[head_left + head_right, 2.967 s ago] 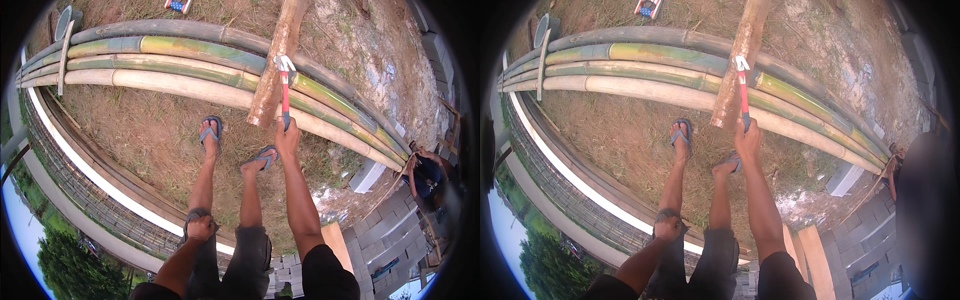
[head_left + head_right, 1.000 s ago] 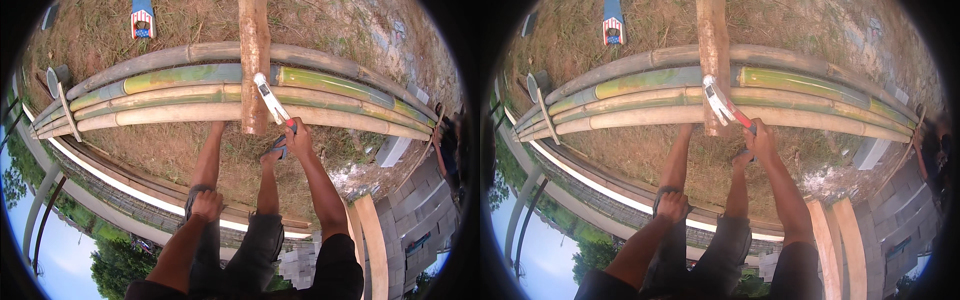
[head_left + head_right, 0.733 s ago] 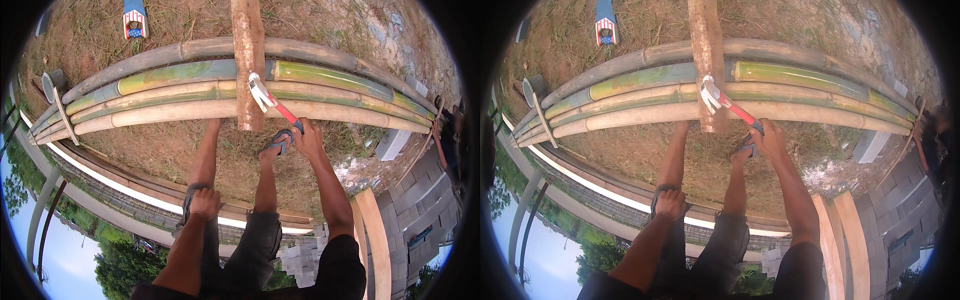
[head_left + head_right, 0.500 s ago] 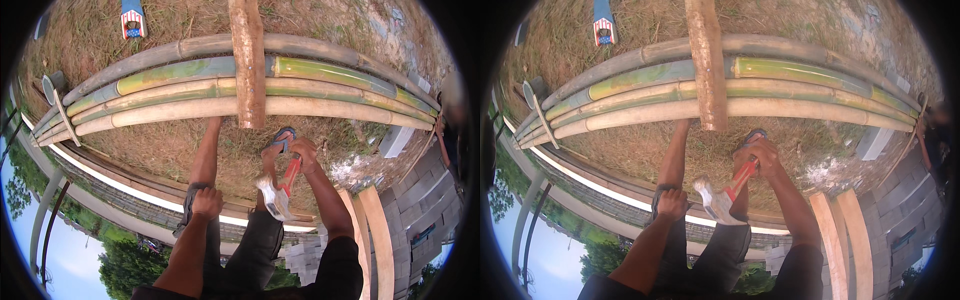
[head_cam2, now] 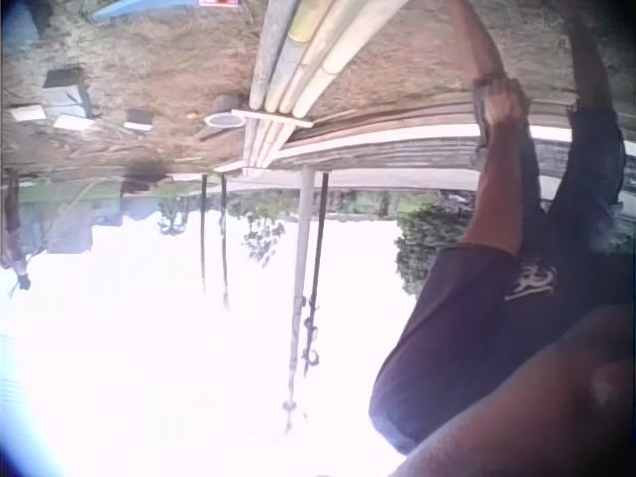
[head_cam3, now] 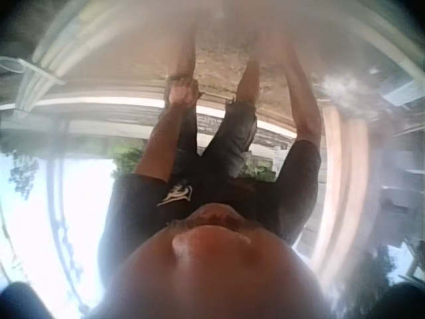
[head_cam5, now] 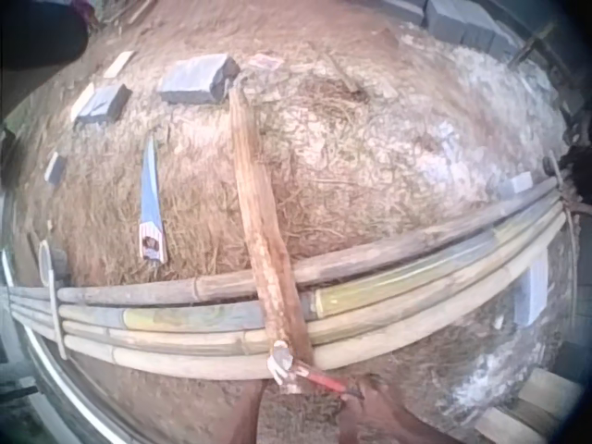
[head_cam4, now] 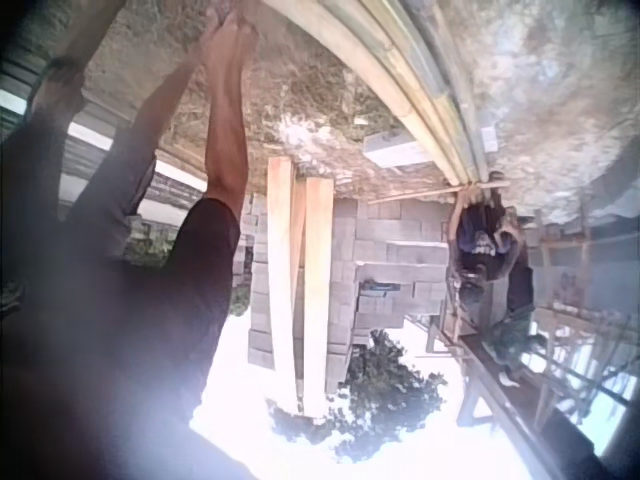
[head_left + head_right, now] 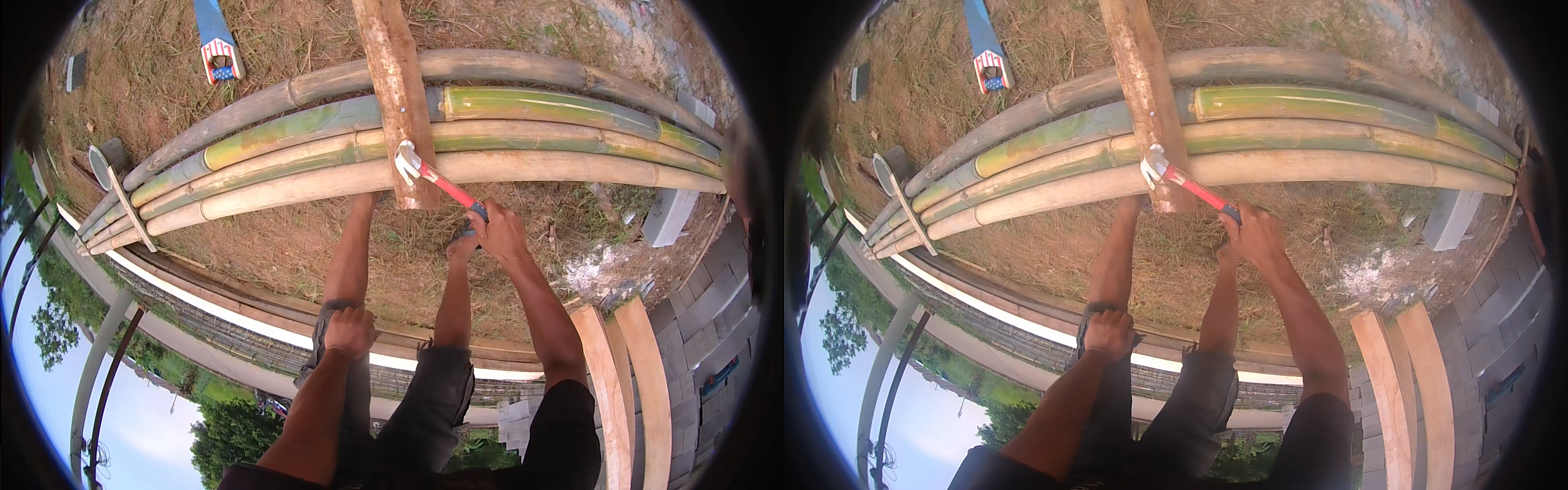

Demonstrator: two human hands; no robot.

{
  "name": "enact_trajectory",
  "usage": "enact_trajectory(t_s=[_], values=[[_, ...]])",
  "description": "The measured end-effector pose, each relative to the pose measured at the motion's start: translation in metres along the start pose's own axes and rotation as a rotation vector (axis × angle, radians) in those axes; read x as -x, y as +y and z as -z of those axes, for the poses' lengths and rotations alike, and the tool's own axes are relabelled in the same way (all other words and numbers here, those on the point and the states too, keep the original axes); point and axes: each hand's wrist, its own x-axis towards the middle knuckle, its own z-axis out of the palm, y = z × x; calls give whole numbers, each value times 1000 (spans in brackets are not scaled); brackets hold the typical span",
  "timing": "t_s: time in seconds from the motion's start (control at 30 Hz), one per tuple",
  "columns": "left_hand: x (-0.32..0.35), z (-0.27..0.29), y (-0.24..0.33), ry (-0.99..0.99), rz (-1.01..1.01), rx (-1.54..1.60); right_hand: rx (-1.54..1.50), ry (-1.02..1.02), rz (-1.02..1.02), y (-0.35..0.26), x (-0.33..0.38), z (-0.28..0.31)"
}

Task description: The person uses a hammer to drive nails into bamboo poles and a wooden crosspiece, then saws the crosspiece to length. They continue hammering nails to secure the bamboo assembly on the ground.

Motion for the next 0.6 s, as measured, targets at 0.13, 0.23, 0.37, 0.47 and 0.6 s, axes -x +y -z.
enact_trajectory(t_s=[0.13,0.23,0.37,0.47,0.6], values=[[2,-13,-1,5,7,-53,-162,119,266,-15,12,7],[-2,-9,0,-26,17,-67,-51,4,37,-3,6,-1],[2,-8,3,-22,18,-91,60,-123,-143,-14,23,12],[9,-9,5,-59,-10,-125,-207,44,322,-5,60,9],[6,-1,10,-115,11,-137,-120,16,347,4,59,-2]])
